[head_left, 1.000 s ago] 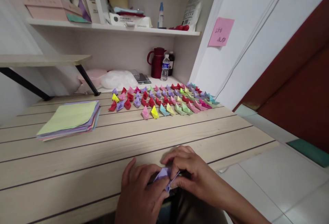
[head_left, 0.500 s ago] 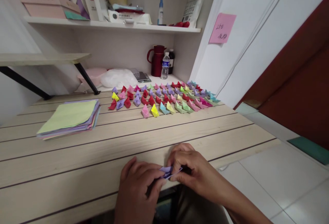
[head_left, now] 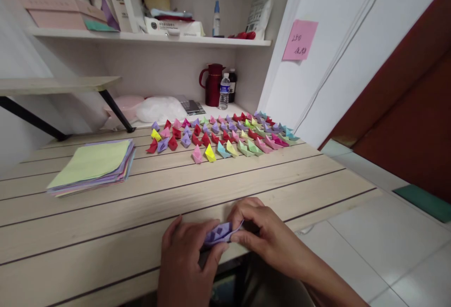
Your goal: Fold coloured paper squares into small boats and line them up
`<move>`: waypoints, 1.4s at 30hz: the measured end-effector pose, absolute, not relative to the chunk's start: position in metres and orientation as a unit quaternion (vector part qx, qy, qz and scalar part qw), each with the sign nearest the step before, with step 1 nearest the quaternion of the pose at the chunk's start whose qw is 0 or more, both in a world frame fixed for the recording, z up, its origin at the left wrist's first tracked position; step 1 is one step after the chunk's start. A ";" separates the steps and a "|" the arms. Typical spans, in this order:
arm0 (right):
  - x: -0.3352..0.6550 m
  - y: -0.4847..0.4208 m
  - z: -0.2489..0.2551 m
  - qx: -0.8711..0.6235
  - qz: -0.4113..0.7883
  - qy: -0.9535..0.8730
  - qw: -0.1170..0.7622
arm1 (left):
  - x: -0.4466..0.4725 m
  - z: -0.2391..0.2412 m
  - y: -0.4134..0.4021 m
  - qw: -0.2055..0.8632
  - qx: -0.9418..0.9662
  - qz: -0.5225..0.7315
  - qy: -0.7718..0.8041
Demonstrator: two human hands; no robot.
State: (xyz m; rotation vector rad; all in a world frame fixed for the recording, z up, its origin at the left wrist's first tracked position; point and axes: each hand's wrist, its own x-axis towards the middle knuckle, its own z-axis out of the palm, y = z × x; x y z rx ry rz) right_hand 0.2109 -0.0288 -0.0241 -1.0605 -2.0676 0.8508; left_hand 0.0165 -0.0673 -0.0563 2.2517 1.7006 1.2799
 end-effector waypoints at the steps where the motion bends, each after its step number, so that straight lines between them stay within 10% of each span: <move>1: 0.211 -0.029 -0.024 -0.403 0.324 -0.791 0.326 | 0.017 -0.057 -0.068 0.014 0.725 0.410 0.553; 42: 0.209 -0.027 -0.019 -0.346 0.293 -0.834 0.315 | 0.013 -0.052 -0.072 -0.017 0.779 0.333 0.531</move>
